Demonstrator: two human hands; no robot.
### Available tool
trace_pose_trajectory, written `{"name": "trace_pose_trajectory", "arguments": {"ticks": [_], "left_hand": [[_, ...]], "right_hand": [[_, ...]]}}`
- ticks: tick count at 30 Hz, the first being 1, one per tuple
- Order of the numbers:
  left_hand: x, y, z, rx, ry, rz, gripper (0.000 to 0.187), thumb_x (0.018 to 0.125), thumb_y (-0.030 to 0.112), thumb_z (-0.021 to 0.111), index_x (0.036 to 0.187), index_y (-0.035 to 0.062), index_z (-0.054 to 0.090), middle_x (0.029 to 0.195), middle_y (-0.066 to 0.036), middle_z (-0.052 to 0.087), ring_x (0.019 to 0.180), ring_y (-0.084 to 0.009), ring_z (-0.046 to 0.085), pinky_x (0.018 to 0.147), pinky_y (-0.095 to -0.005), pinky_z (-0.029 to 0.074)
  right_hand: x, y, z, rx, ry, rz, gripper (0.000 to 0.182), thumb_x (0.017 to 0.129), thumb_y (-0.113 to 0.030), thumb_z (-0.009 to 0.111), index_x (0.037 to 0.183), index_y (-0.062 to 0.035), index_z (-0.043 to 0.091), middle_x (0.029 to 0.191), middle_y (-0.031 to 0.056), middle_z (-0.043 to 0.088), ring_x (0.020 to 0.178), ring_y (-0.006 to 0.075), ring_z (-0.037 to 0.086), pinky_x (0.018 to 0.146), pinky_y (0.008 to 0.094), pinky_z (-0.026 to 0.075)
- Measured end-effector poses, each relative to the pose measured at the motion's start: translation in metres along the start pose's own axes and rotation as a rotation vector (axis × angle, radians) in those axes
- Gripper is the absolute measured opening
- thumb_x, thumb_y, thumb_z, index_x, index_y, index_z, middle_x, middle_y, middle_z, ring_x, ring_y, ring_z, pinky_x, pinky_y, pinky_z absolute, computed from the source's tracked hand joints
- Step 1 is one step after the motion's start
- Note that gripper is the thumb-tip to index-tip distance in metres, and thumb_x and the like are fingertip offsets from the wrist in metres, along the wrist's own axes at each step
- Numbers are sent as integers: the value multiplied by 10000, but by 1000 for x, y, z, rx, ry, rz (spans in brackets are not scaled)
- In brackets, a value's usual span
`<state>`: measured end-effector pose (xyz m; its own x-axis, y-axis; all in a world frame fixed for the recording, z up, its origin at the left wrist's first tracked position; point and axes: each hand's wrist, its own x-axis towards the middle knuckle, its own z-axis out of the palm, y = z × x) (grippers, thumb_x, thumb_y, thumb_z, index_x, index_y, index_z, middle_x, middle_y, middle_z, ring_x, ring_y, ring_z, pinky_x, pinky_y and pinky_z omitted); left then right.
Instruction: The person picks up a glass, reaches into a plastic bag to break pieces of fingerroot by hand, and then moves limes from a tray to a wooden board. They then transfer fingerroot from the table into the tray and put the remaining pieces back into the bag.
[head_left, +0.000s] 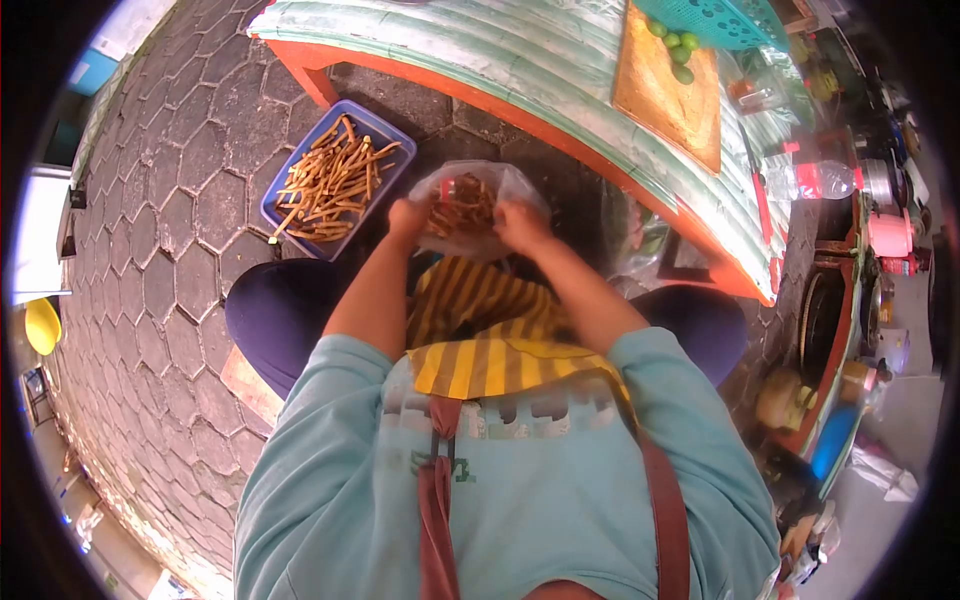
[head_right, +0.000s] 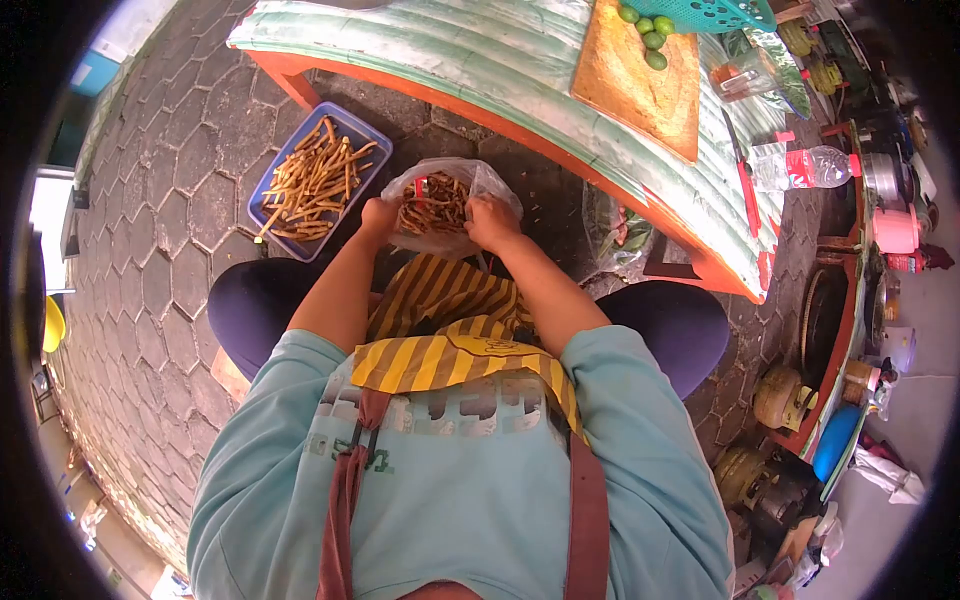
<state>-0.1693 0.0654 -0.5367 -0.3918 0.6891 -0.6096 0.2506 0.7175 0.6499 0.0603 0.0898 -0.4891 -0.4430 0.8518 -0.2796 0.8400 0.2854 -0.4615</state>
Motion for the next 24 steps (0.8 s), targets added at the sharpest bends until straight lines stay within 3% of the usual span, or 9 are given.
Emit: {"name": "trace_pose_trajectory", "arguments": {"ticks": [2,4,9,11,14,17,20,21,24], "left_hand": [[-3,12,3,-163,16,-47,380,812,266,673,1012,-52,618,806,-108,623,674,-193,621,513,-327,452],[-28,48,-12,-458,-268,-25,281,872,225,597,992,-26,634,624,-8,489,492,-110,462,415,-272,340],[-62,107,-11,-683,-568,-114,269,938,209,477,1068,12,606,553,48,309,431,-71,279,388,-235,226],[-70,126,-12,-784,-692,-120,281,951,207,445,1105,20,589,552,53,302,428,-70,274,391,-222,222],[-60,136,-9,-872,-979,3,295,959,184,416,1159,13,551,566,52,329,449,-67,293,402,-210,227],[-36,128,-8,-788,-680,153,309,941,186,459,1189,16,531,653,23,444,540,-75,408,462,-207,331],[-10,107,-11,-697,-354,102,471,859,219,599,1292,92,467,1027,-102,579,881,-193,559,760,-310,473],[-3,98,-10,-697,-352,103,471,859,219,599,1292,92,467,1027,-102,579,881,-193,559,760,-310,473],[-20,98,-15,225,456,250,558,810,281,631,1331,173,460,1276,-178,474,1089,-310,492,873,-379,441]], "right_hand": [[-2,-14,-6,-21,-46,-7,345,778,-220,655,1078,-92,543,1144,145,532,1080,333,513,900,418,429],[-6,-25,-9,-3,169,-83,466,769,-284,676,1153,-96,493,1223,151,479,1107,351,490,924,436,410],[1,-26,-6,-73,201,-86,642,737,-373,692,1252,-74,451,1230,197,465,1138,352,468,947,430,393],[5,-27,-10,235,162,125,696,745,-386,671,1293,-40,416,1224,229,485,1135,351,487,945,416,402],[4,-22,-21,244,181,329,619,727,-337,682,1235,-42,487,1120,190,587,1043,356,566,901,401,437],[9,9,-12,178,69,294,534,737,-310,673,1168,-21,545,1102,200,603,1039,349,578,878,396,448],[11,33,6,292,0,255,503,771,-272,652,1181,-7,529,1113,201,593,1037,342,573,861,393,456],[10,29,3,293,0,252,503,771,-272,652,1181,-7,529,1113,201,593,1037,342,573,861,393,456],[7,13,-6,484,1,227,349,808,-209,621,1093,-8,597,1039,183,626,974,306,602,810,377,473]]}}
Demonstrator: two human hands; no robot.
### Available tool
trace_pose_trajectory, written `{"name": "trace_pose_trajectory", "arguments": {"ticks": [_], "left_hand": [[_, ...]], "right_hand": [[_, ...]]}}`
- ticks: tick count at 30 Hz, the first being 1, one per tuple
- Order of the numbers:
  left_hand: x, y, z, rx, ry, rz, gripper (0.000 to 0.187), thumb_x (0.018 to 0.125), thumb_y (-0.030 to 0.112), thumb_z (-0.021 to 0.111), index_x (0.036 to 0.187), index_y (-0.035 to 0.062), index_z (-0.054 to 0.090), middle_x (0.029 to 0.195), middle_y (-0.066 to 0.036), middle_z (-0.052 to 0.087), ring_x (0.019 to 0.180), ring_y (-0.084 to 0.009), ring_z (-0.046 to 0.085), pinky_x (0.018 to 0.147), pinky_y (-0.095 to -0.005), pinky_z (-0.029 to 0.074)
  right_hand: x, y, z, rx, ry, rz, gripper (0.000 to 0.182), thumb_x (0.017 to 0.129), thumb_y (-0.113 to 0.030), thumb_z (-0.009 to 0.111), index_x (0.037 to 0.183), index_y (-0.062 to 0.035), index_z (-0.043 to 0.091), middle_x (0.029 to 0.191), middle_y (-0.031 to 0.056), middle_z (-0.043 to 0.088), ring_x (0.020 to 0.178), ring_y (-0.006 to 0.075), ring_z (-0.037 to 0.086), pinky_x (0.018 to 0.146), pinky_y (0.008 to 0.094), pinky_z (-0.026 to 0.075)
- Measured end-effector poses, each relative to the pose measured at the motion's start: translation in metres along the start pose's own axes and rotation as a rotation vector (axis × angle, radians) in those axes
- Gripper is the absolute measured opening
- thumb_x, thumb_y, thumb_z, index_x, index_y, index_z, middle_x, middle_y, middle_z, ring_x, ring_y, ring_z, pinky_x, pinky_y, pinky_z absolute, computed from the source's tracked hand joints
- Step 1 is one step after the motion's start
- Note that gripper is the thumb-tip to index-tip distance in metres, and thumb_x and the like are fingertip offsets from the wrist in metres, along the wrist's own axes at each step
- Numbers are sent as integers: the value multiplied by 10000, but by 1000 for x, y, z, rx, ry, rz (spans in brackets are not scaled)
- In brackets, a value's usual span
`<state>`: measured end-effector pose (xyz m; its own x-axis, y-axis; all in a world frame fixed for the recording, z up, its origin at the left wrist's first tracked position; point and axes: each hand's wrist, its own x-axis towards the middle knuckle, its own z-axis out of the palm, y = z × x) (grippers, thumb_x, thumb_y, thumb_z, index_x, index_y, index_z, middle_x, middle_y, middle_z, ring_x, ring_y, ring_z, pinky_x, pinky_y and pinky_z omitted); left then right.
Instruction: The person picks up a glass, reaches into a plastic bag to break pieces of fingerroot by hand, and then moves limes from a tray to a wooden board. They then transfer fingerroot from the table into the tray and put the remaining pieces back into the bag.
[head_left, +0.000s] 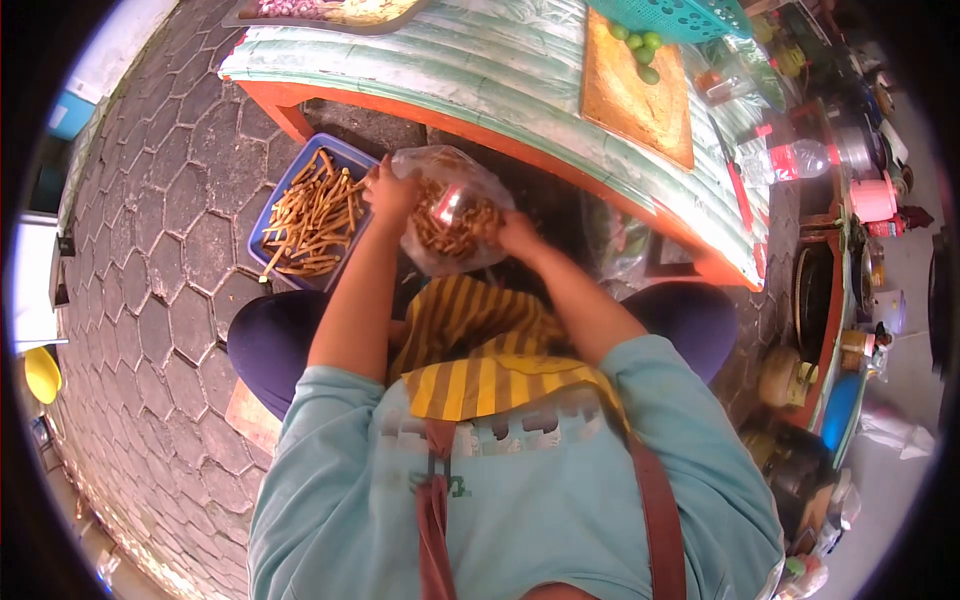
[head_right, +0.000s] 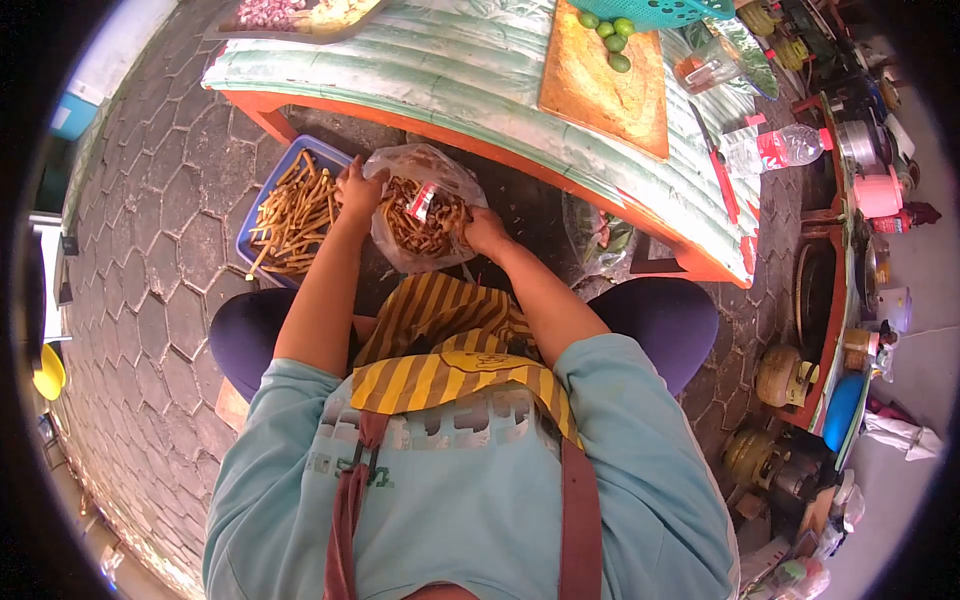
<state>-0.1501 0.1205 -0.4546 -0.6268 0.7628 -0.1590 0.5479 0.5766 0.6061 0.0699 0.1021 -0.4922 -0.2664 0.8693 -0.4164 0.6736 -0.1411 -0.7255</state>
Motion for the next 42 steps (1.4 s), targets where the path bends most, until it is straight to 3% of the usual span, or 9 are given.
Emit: {"name": "trace_pose_trajectory", "arguments": {"ticks": [3,5,9,15,19,22,27,35,42], "left_hand": [[-3,5,-26,-24,-221,157,527,769,368,632,1262,210,539,1343,-157,435,1197,-374,418,987,-432,346],[-5,1,-27,-478,-625,217,342,830,290,587,1100,87,641,1082,-127,621,1011,-232,554,887,-364,423],[-53,36,-66,-746,-1034,192,400,866,310,612,1107,-8,595,952,-59,624,897,-124,565,802,-268,437],[-49,27,-50,-791,-872,203,261,852,248,641,947,6,611,878,-42,632,787,-120,580,719,-282,454],[-36,9,-34,-762,-689,193,200,826,186,661,886,0,620,780,-48,641,721,-123,589,678,-287,455],[-29,3,-27,-675,-567,272,184,802,159,666,850,-16,632,807,-76,661,708,-139,609,661,-270,463],[-31,16,-47,-781,-635,277,185,843,164,632,934,15,569,787,-74,642,688,-151,624,650,-283,506],[-100,29,-121,-1154,-652,-46,84,847,102,435,857,66,510,713,-43,534,580,-160,520,554,-294,454],[-80,-15,-72,-1232,-732,-47,313,920,175,491,1148,-28,560,1000,-76,616,851,-163,598,744,-274,481]], "right_hand": [[-2,-26,-5,346,-77,87,280,827,-173,591,1046,-1,619,906,124,662,847,260,623,743,369,484],[-18,-65,-19,562,-261,102,255,826,-167,589,1022,-10,633,813,60,664,753,225,620,706,377,492],[-11,-79,-23,-13,-111,-360,305,770,-214,632,1014,-32,641,870,161,674,773,272,641,722,387,499],[-116,-165,-180,-525,154,-156,294,807,-199,580,1053,-41,611,1029,207,618,944,368,589,847,409,465],[-121,-76,-292,-728,900,-197,151,747,-76,517,862,-27,603,731,187,621,696,387,604,637,461,498],[-134,-32,-333,-998,713,313,371,798,-148,503,1148,-26,528,1146,193,554,1160,307,470,964,401,381],[-112,34,-331,-905,930,455,448,838,-223,474,1253,-55,456,1176,189,523,1107,328,499,937,429,384],[-144,7,-310,-749,1023,125,325,692,38,541,1017,25,535,1017,217,523,975,378,514,842,443,444],[-162,-121,-304,-334,1446,-713,318,762,70,501,1077,31,482,905,216,501,873,388,516,782,433,413]]}}
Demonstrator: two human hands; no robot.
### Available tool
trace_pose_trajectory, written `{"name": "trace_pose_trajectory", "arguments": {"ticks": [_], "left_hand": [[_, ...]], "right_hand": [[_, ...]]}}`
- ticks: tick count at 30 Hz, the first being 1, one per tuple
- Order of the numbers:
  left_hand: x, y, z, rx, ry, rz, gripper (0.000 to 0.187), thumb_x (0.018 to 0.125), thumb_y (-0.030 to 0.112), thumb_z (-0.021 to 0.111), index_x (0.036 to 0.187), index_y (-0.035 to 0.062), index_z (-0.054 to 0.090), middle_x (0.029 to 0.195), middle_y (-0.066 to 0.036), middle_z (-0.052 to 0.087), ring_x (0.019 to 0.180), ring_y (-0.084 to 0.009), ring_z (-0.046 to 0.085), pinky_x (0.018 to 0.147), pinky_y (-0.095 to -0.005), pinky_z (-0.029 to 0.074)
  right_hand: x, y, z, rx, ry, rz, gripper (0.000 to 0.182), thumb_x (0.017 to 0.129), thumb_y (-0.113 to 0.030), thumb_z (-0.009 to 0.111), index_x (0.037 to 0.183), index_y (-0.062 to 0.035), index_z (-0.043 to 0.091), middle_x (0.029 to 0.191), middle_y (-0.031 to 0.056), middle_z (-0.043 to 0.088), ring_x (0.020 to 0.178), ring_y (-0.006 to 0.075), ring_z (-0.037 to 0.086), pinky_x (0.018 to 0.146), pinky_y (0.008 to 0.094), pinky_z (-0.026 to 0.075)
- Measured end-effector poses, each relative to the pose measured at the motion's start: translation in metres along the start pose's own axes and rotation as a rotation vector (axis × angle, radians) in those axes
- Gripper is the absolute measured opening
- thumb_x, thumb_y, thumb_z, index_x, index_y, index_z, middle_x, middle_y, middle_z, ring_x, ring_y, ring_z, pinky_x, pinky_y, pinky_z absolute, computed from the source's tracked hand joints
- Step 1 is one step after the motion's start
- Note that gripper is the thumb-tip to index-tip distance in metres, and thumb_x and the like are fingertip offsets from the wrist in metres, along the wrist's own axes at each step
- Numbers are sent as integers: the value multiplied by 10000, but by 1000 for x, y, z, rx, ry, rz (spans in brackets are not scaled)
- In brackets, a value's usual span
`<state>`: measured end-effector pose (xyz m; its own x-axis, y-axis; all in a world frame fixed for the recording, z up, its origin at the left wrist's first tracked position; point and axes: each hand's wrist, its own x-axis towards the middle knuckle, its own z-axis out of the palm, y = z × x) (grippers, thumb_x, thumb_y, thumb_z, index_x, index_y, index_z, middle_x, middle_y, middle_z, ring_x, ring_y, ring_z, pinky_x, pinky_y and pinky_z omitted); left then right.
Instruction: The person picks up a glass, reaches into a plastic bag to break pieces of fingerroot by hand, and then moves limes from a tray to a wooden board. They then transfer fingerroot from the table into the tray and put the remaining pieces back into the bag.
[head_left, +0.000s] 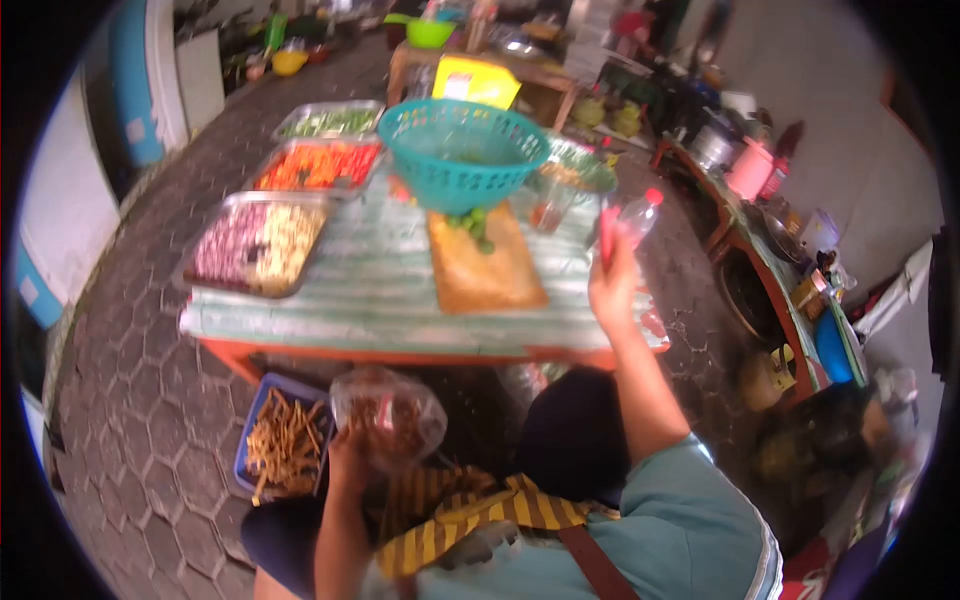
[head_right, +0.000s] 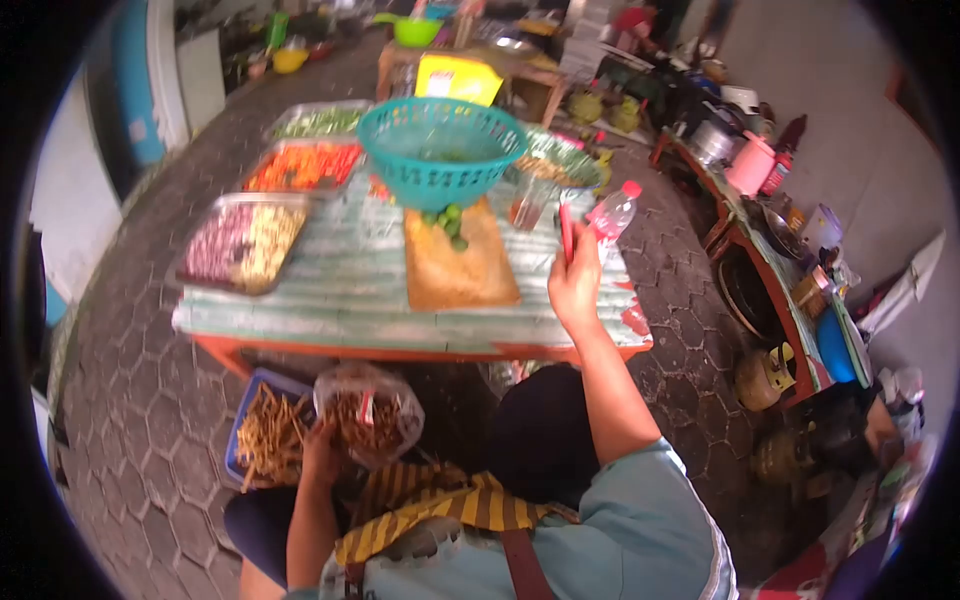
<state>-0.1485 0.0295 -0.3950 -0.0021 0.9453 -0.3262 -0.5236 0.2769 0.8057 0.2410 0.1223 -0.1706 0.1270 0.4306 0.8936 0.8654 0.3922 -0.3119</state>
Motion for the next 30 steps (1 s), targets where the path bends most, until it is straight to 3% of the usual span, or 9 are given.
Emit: {"name": "trace_pose_trajectory", "arguments": {"ticks": [1,2,3,7,19,23,25,26,30], "left_hand": [[8,-7,-11,112,-31,-20,269,908,153,520,1091,-30,596,948,-64,631,795,-139,603,712,-255,483],[8,-8,2,19,41,-27,240,895,164,553,1027,-26,618,889,-59,636,754,-122,596,681,-239,472],[12,-13,0,118,59,-3,202,890,169,568,959,-8,637,839,-54,636,721,-111,586,643,-237,461],[32,-35,-20,202,33,-173,199,898,90,476,1028,-21,579,850,-70,615,760,-158,605,651,-270,478],[25,-21,-5,112,79,-209,256,887,77,552,1107,-52,557,920,-85,627,795,-167,610,713,-287,494],[20,-18,4,150,48,-148,260,865,69,581,1100,-42,570,913,-70,633,769,-144,599,713,-275,480],[19,-19,3,195,52,-151,266,856,70,594,1097,-41,572,906,-70,636,764,-137,595,714,-272,476],[19,-18,3,269,63,-159,259,851,75,603,1081,-41,575,896,-70,640,757,-135,596,708,-274,476],[12,-16,12,547,131,-67,263,844,104,621,1061,-36,569,883,-73,656,767,-127,611,699,-294,480]], "right_hand": [[9,-14,9,50,-38,114,282,828,10,513,1108,6,479,847,150,521,730,270,549,676,361,435],[23,-54,9,402,-220,660,310,867,-31,515,1170,-17,451,790,80,523,593,156,513,556,288,427],[22,-68,19,678,-250,661,339,885,-27,486,1217,-35,420,739,37,511,517,94,466,483,244,400],[-16,-134,56,1334,-424,868,297,910,-94,484,1197,-35,442,705,66,521,497,143,500,476,285,440],[-150,-138,106,970,-1219,1153,229,908,-156,518,1101,-34,513,641,47,543,446,112,514,398,259,427],[-185,-130,121,594,-1236,787,237,914,-219,504,1062,-36,532,623,99,561,544,198,591,493,356,455],[-196,-132,125,337,-1134,210,249,898,-211,506,1079,-41,530,705,168,609,662,313,631,570,434,465],[-188,-141,121,256,-1267,169,260,877,-153,497,1111,-44,521,844,187,637,752,371,625,619,466,484],[-209,-146,123,109,-1279,-112,404,836,-81,488,1239,-57,468,965,171,624,810,346,629,677,430,528]]}}
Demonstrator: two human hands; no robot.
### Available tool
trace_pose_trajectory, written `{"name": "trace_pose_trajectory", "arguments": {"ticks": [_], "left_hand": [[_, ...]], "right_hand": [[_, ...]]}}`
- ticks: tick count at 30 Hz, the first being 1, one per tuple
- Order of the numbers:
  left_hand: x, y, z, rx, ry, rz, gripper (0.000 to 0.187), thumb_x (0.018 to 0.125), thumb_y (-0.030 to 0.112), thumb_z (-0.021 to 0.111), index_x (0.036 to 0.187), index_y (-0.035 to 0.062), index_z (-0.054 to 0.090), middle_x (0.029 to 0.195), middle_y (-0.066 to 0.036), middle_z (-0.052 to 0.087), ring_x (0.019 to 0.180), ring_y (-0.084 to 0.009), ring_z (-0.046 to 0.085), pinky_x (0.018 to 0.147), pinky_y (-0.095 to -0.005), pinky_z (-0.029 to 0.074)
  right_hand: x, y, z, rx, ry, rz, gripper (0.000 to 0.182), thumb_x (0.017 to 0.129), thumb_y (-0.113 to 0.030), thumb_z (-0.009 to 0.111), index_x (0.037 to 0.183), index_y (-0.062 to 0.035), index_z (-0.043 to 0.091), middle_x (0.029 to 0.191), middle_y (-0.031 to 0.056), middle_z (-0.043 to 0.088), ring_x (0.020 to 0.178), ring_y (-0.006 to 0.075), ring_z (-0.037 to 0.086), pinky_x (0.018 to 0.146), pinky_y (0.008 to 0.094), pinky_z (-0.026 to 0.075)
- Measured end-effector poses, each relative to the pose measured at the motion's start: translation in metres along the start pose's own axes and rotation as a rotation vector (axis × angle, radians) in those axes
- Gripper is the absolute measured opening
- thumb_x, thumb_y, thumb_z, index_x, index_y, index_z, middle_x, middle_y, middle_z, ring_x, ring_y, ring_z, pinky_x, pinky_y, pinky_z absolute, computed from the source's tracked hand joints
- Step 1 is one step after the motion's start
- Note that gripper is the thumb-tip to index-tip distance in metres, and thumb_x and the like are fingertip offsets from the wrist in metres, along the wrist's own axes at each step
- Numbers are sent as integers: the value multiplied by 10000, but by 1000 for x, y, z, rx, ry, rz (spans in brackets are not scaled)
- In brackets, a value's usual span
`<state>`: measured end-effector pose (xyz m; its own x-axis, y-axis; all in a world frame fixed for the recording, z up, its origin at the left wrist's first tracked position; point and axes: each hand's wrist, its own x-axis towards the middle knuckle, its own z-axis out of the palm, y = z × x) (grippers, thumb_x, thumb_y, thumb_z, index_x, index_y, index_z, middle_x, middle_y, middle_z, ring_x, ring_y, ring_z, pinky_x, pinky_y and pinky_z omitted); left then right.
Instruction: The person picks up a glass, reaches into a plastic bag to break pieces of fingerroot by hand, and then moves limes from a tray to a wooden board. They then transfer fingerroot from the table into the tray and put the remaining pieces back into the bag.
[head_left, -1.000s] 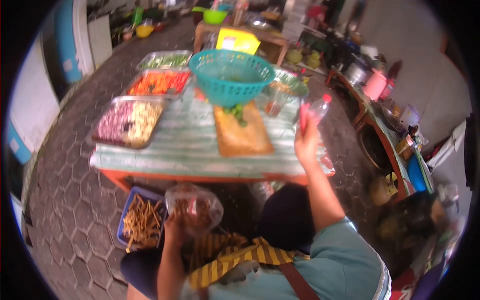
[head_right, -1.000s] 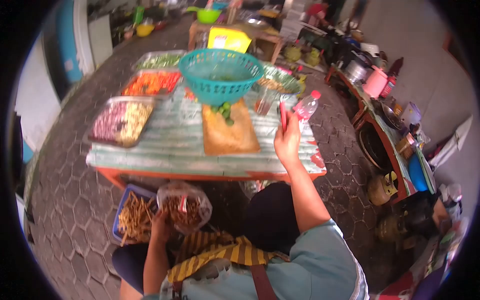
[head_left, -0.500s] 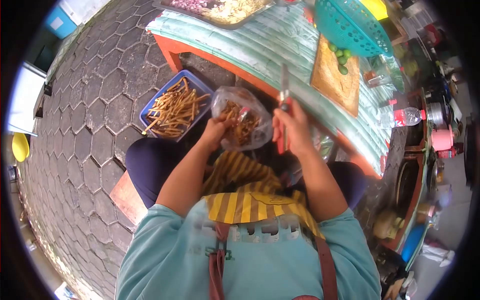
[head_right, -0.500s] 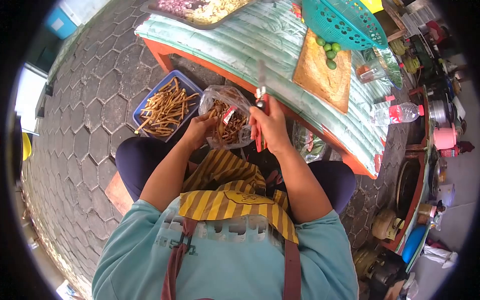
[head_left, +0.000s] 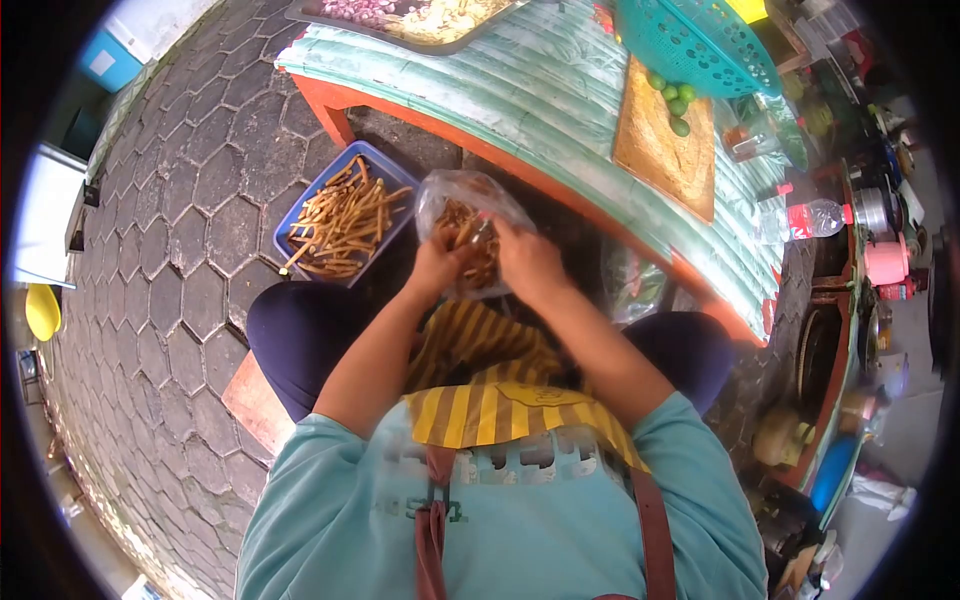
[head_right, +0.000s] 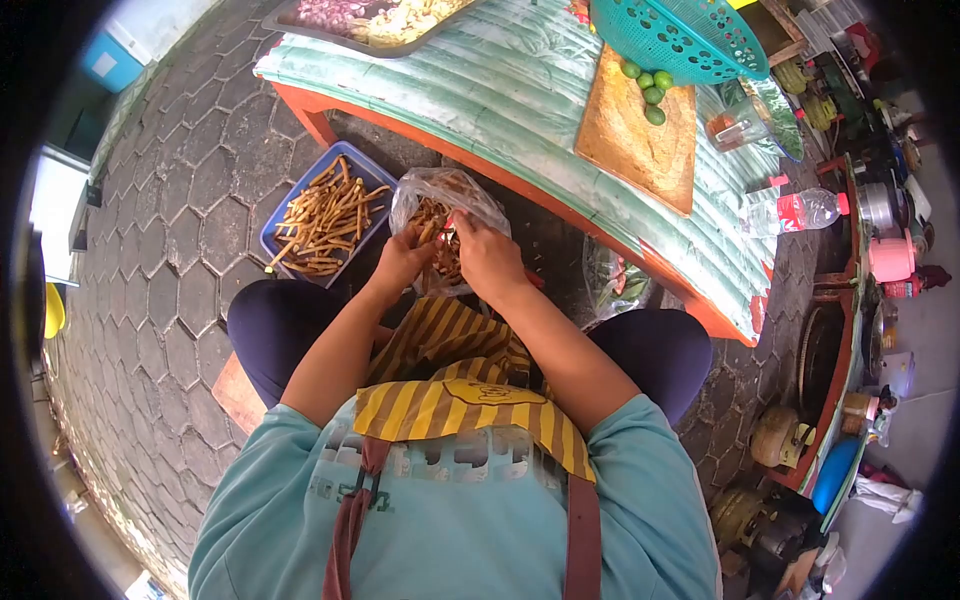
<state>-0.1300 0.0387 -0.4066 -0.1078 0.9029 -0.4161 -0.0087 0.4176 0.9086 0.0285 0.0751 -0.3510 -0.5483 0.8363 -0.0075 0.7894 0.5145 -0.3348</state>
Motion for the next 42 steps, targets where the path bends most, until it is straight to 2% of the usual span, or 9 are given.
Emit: {"name": "trace_pose_trajectory", "arguments": {"ticks": [4,7,10,12,19,21,25,40,42], "left_hand": [[5,-12,4,48,65,71,272,864,140,596,1070,-32,554,870,-110,657,785,-168,639,699,-306,481],[-2,-8,7,361,144,151,298,901,181,527,1112,-29,513,873,-169,649,829,-231,651,725,-330,481],[3,-23,10,441,266,373,279,925,194,453,1097,-23,486,856,-204,634,804,-289,641,722,-362,474],[5,-21,10,191,171,257,280,887,188,491,1059,-33,496,964,-309,576,964,-450,542,817,-459,426],[2,-17,8,302,161,184,255,893,165,488,1053,-34,483,992,-311,567,964,-456,538,807,-484,418],[0,-17,9,419,225,301,260,906,164,488,1079,-29,467,894,-235,626,841,-394,610,713,-441,460],[2,-25,10,389,246,390,298,896,150,491,1126,-35,449,957,-266,612,896,-422,594,751,-461,457],[-11,-28,11,431,100,162,266,860,109,528,1088,-10,458,900,-247,626,860,-397,618,725,-426,484],[-12,-48,22,461,137,357,246,865,127,531,1071,4,480,861,-233,631,821,-386,625,712,-417,487]], "right_hand": [[-2,-3,13,-121,-34,-28,493,822,-73,501,1308,-64,421,959,173,610,829,329,631,682,417,529],[-3,-1,24,-115,47,-73,563,785,-55,474,1338,-135,402,952,175,621,733,367,629,629,450,521],[-3,-4,25,-114,2,-61,584,795,-60,462,1366,-126,358,951,181,621,749,363,630,637,445,522],[-2,-5,27,-89,19,-31,610,797,-59,454,1388,-112,314,948,196,616,760,365,629,639,442,521],[1,-7,34,-136,-75,-41,590,856,-115,478,1404,-52,269,896,182,604,799,311,638,694,390,530],[3,-8,34,-141,-96,-20,580,871,-130,475,1407,-60,264,873,182,609,778,317,642,683,393,531],[6,-10,34,-174,-119,23,569,882,-140,474,1407,-71,267,864,185,613,769,322,644,678,395,531],[18,7,72,-176,-253,134,424,892,-110,410,1314,-114,364,876,194,644,797,343,653,662,429,534],[23,27,64,-122,-262,243,381,900,-121,386,1281,-134,389,911,203,646,842,363,642,709,463,519]]}}
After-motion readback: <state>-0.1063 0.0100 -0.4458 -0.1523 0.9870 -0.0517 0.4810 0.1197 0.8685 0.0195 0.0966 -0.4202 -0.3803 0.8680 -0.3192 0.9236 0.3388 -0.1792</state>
